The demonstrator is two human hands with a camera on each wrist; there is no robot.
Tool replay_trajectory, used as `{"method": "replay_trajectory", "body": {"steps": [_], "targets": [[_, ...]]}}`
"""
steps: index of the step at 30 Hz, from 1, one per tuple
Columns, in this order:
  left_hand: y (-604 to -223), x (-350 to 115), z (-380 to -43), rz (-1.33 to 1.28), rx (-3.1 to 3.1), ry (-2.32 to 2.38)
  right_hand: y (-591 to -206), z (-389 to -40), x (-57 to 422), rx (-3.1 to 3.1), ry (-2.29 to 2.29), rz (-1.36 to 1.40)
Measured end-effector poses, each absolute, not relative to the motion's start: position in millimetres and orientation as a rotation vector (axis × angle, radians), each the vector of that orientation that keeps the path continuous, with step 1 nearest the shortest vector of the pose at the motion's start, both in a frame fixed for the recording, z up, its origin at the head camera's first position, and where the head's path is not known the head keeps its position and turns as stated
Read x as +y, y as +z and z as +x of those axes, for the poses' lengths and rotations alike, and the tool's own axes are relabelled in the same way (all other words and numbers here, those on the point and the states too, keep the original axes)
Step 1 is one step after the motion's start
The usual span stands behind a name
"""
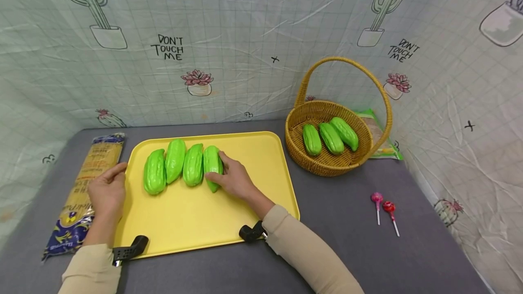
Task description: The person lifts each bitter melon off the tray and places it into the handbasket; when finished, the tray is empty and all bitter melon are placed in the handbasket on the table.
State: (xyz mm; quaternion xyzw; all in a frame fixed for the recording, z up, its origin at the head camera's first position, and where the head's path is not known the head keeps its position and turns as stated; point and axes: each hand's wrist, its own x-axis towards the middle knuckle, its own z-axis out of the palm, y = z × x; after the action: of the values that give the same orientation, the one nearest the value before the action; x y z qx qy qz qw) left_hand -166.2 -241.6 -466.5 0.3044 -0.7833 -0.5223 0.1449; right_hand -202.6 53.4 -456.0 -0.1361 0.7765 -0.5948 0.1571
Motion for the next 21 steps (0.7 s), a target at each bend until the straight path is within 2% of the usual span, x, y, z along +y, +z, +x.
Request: {"method": "replay_trajectory", "body": {"steps": [21], "targets": [[-468.6,-242.8,-167.7,0.881,-2.238,-1.517,-449.2,-197.0,62.1,2.228,-1.668,-0.395]]}}
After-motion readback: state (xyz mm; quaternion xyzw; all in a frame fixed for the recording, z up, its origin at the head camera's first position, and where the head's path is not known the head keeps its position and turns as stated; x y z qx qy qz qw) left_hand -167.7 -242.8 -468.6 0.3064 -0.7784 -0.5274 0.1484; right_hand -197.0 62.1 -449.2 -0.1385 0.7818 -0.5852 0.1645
